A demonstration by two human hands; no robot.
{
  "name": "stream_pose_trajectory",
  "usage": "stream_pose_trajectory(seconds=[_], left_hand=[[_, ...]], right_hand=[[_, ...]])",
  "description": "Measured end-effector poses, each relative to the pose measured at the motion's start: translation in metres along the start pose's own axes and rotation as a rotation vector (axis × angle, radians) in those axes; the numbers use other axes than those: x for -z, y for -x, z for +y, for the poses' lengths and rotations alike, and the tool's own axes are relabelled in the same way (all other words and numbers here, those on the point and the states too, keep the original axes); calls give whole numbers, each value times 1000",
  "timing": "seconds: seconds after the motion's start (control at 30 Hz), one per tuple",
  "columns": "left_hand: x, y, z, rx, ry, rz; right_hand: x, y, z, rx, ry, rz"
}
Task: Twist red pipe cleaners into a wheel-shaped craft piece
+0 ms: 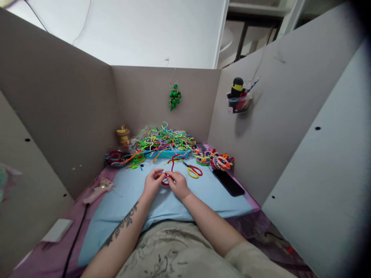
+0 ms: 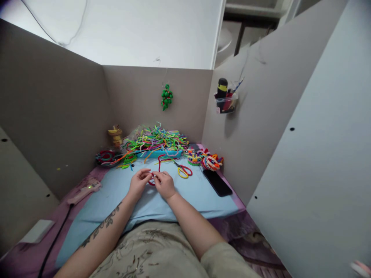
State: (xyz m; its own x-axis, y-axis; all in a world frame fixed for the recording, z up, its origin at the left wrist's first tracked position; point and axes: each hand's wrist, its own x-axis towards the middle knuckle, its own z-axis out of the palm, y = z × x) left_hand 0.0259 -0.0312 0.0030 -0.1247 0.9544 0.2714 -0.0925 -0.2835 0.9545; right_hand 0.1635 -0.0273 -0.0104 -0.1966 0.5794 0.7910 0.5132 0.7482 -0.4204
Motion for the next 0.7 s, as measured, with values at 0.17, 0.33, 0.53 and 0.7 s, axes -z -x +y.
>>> stream_pose_trajectory(seconds=[0.17,0.33,0.53,0.7], left_hand=[[0,3,-2,-149,-186,-53],[0,6,-2,-251,-258,-111],[1,8,-4,-363,-418,-83],[1,8,-6,-363,-367,-49]], right_hand=[[3,-1,2,-7,8,56],[6,-1,4,-42,33,95],[5,-1,5,-36,69,41],[5,-2,5,-50,79,29]])
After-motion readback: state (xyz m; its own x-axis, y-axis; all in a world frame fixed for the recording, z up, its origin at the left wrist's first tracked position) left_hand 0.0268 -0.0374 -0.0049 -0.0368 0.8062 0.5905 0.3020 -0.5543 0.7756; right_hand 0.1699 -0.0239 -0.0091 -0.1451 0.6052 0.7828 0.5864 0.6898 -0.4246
